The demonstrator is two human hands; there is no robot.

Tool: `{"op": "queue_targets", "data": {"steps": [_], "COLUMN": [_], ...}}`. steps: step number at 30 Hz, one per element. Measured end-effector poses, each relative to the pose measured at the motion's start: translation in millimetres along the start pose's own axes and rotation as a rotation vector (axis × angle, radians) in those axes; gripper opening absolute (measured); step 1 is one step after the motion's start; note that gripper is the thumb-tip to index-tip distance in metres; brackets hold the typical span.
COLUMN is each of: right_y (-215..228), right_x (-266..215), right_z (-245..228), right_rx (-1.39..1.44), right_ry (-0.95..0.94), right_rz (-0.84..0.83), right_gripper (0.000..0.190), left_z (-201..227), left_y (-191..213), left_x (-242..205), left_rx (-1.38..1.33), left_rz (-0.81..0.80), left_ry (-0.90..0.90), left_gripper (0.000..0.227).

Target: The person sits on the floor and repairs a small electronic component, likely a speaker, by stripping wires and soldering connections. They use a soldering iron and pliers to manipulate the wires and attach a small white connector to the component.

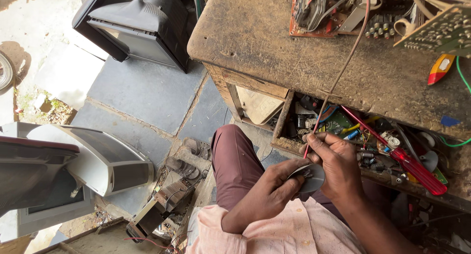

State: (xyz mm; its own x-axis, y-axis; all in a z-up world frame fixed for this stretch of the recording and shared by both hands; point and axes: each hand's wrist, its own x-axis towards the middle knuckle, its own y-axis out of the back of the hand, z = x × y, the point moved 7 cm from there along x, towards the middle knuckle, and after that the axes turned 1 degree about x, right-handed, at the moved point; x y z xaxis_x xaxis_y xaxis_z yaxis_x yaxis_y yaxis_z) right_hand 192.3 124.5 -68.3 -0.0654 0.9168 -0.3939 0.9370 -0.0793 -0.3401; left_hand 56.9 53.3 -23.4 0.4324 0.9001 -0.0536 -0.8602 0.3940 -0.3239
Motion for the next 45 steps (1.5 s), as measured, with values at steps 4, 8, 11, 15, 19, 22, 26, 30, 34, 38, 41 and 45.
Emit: {"op": "queue_targets", "data": {"steps": [4,8,11,15,19,22,26,30,34,38,41,45], "right_y": [-2,-5,-5,-5,-2,-1,2,5,6,8,8,-1], "right_x": [3,2,0,-1,0,-2,-1,0,-6,-23,-52,-73], "right_z": [3,0,-2,-2,-1,-3,-4,0,-3,-27,-42,-53], "right_rx": [0.044,0.024,0.012,0.012,0.039,0.066,0.080,0.069,0.027,-0.179,-0.388,-0.568], "right_ry": [-0.004,0.024,0.058,0.129,0.115,0.120,0.127,0.111,0.082,0.296,0.513,0.719], "right_rz": [0.043,0.070,0.095,0.110,0.134,0.127,0.135,0.123,-0.014,-0.057,-0.116,-0.219], "right_gripper": [0.012,0.012,0.012,0.012,0.012,0.011,0.010,0.011,0.013,0.018,0.024,0.022], "left_z": [5,2,-6,-20,-28,-26,-25,-26,-30,-14,-14,-24], "left_y": [6,6,6,5,8,8,5,5,3,0,1,16], "left_x": [3,4,4,6,10,7,7,6,3,-1,-6,-8], "left_rx": [0.125,0.089,0.048,-0.075,-0.202,-0.343,-0.318,-0.314,-0.505,-0.514,-0.553,-0.118], "left_rz": [0.097,0.123,0.171,0.183,0.190,0.157,0.131,0.118,0.135,0.055,0.046,0.137], "left_ry": [-0.063,-0.041,-0.013,0.013,0.093,0.100,0.074,0.010,0.066,0.019,0.014,-0.198], "left_gripper": [0.041,0.040,0.038,0.037,0.036,0.041,0.039,0.037,0.038,0.041,0.042,0.032]}}
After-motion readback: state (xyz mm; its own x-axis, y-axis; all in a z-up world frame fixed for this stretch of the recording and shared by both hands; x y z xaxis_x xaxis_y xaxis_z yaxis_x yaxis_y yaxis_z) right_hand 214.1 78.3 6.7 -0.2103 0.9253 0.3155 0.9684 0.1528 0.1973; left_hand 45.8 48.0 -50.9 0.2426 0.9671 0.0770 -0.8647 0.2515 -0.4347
